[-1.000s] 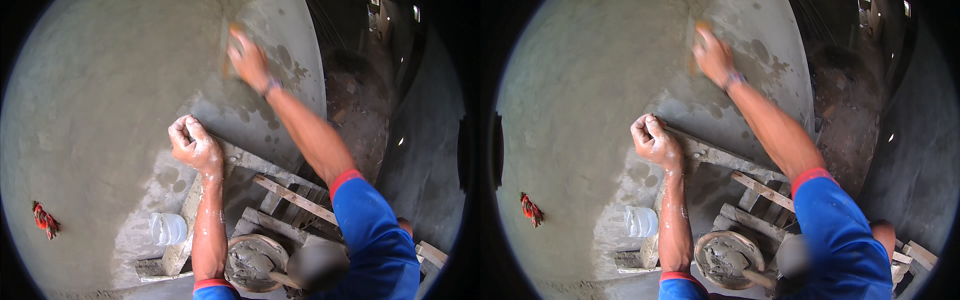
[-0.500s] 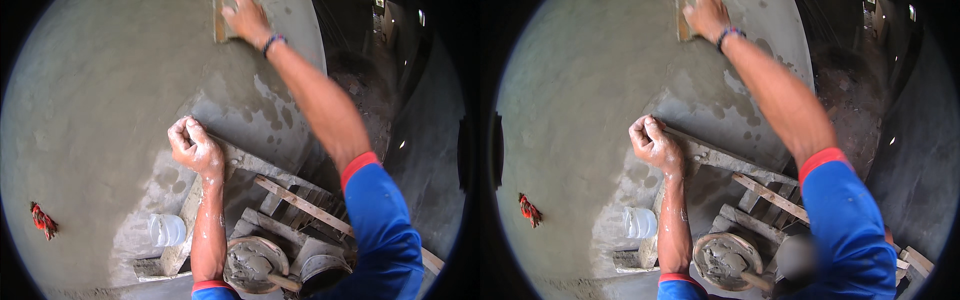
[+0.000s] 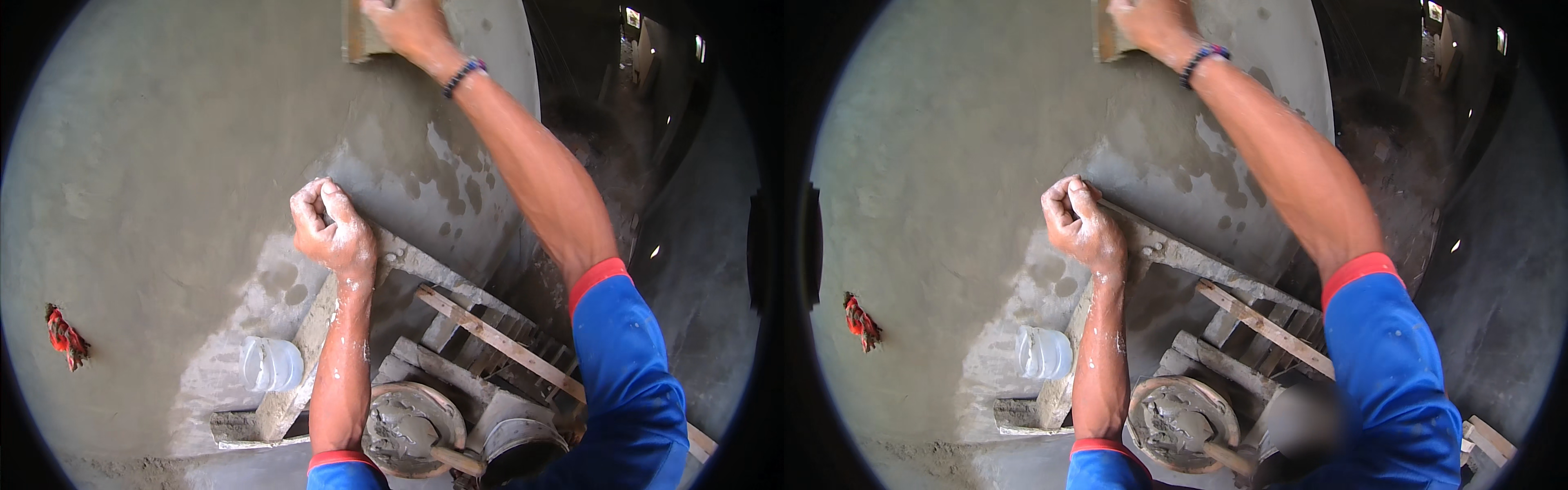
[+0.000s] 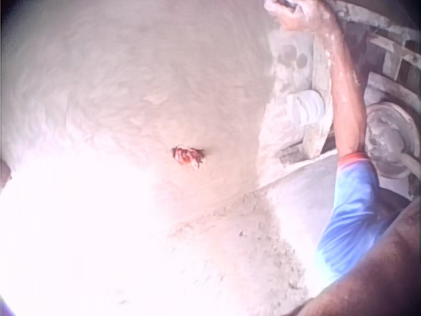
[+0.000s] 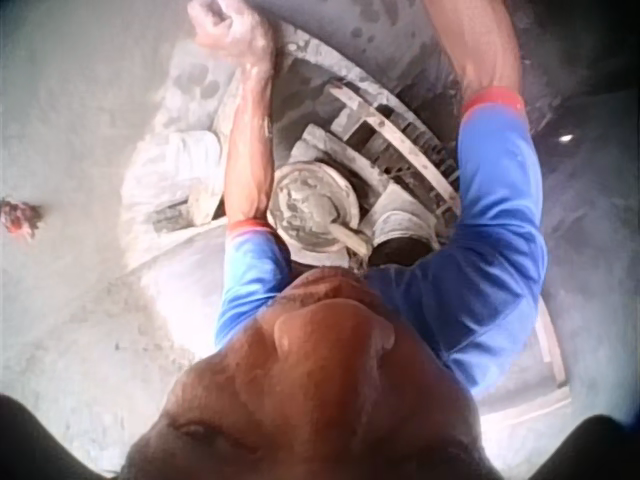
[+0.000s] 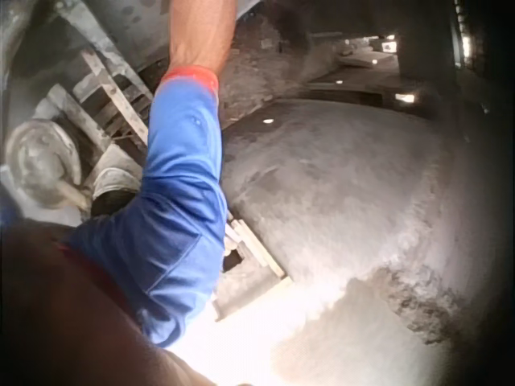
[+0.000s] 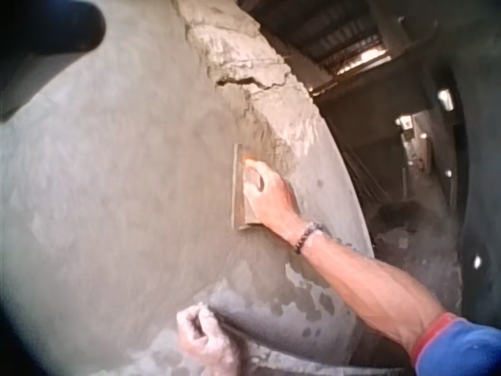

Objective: The person applies plaster to a wall using a trowel and smooths it out by hand and with the tool, periodically reaching into a bucket to gather more material.

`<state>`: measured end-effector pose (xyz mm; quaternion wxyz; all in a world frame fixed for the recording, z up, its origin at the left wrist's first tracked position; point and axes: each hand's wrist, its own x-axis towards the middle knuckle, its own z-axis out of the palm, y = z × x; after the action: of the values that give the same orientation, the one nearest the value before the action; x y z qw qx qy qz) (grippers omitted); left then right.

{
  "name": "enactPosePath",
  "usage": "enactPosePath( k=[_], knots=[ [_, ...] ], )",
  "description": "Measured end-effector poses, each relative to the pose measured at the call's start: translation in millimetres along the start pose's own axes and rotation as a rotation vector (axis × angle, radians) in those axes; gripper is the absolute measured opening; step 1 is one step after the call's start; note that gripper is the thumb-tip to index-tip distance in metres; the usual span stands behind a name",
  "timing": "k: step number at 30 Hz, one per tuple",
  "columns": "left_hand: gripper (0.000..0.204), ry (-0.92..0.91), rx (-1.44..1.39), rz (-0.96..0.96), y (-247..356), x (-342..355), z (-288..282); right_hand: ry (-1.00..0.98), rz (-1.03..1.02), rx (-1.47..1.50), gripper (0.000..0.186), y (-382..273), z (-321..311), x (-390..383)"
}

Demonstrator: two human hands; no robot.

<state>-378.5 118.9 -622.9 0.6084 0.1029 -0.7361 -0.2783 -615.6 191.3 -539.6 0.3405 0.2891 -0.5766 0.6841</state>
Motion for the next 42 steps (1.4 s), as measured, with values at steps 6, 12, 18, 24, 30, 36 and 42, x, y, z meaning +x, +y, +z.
enactPosePath(
  k=[6, 12, 18, 24, 30, 36, 42],
  knots=[
    [0.009, -0.002, -0.040, -0.022, 6.8, 1.6, -0.8, -0.211, 0.054, -0.025, 0.051, -3.5, 16.2, -141.5],
    [0.009, 0.006, -0.001, 0.012, 4.1, 5.7, -0.9, -0.312, 0.125, -0.147, 0.054, 47.8, -46.2, -202.0],
    [0.010, 0.009, -0.026, -0.015, 6.7, 4.2, -0.2, -0.189, -0.111, -0.084, 0.052, -32.1, 12.9, -54.1],
    [0.010, 0.012, -0.045, -0.028, 4.7, 0.9, 2.7, -0.385, 0.104, -0.060, 0.056, 7.9, -7.1, -211.0],
    [0.010, 0.003, 0.004, -0.012, 2.5, 4.8, -2.6, -0.296, 0.134, -0.097, 0.053, 14.0, -40.1, -168.4],
    [0.010, -0.005, 0.000, -0.022, 4.2, 1.5, -0.1, -0.112, -0.067, -0.077, 0.045, -29.8, 15.9, -73.8],
    [0.010, -0.002, -0.022, -0.021, 3.5, 0.9, 1.0, -0.444, 0.093, -0.083, 0.056, 21.5, -19.2, -215.2]
  ],
)
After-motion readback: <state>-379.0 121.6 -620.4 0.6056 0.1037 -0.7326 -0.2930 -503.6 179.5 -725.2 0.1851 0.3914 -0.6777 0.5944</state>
